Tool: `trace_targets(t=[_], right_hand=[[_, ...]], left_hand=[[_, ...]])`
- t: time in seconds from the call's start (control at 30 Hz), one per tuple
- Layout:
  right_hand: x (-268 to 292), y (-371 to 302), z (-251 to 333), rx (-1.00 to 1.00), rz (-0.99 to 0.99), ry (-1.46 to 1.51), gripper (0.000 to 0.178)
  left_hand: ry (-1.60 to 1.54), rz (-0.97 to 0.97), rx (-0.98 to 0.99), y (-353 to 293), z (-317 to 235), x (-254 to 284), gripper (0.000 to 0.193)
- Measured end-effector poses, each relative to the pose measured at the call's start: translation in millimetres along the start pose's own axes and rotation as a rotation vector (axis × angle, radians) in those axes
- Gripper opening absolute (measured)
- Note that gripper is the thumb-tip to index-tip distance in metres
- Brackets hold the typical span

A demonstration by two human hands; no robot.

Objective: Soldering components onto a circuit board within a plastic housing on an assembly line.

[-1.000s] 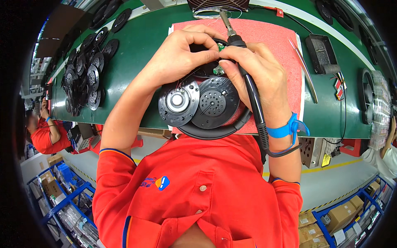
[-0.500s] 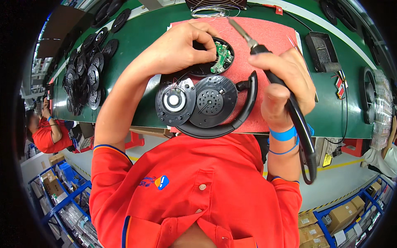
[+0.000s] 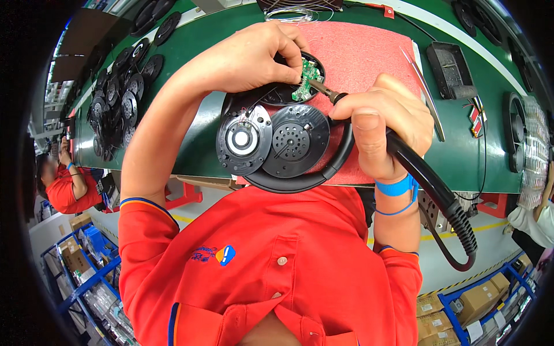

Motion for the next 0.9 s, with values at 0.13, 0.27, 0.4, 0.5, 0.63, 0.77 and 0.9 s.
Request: trace_targets(t=[0.13, 0.27, 0.4, 0.5, 0.63, 0.77, 0.9], right_hand=[[-1.1, 0.2, 1.7, 0.019, -0.004, -0.008, 0.057], [-1.5, 0.7, 2.5, 0.024, 0.005, -0.008, 0.057], [-2.5, 0.3, 0.9, 0.021, 0.015, -0.007, 0.056], [-2.8, 0.9, 1.9, 0.03, 0.005, 0.009, 0.056], [-2.4, 1.0, 2.7, 0.028, 0.015, 0.005, 0.056], [-3.6, 1.2, 2.3, 0.022, 0.017, 0.01, 0.056], [-3.3, 1.1, 2.6, 0.013, 0.017, 0.008, 0.056]], left_hand=[[0.016, -0.012, -0.086, 2.3, -3.7, 1.3, 0.013], [-0.016, 0.015, -0.069, 2.8, -1.2, 1.6, 0.012], [0.017, 0.03, -0.106, 4.6, -4.5, 1.3, 0.012], [0.024, 0.038, -0.11, 4.9, -5.9, 1.2, 0.012], [0.031, 0.049, -0.083, 6.0, -5.8, 1.2, 0.012], [0.041, 0.058, -0.033, 5.3, -7.0, 1.3, 0.012], [0.03, 0.059, -0.011, 5.5, -6.5, 1.3, 0.012]])
Point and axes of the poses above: each hand's wrist, its own y-axis towards the middle knuckle, its own x-axis out of the back of the hand, z = x × y, the point moved 8 cm from there along y, towards the middle knuckle, and after that the axes turned 12 degrees about -y, right-handed, at the moved point
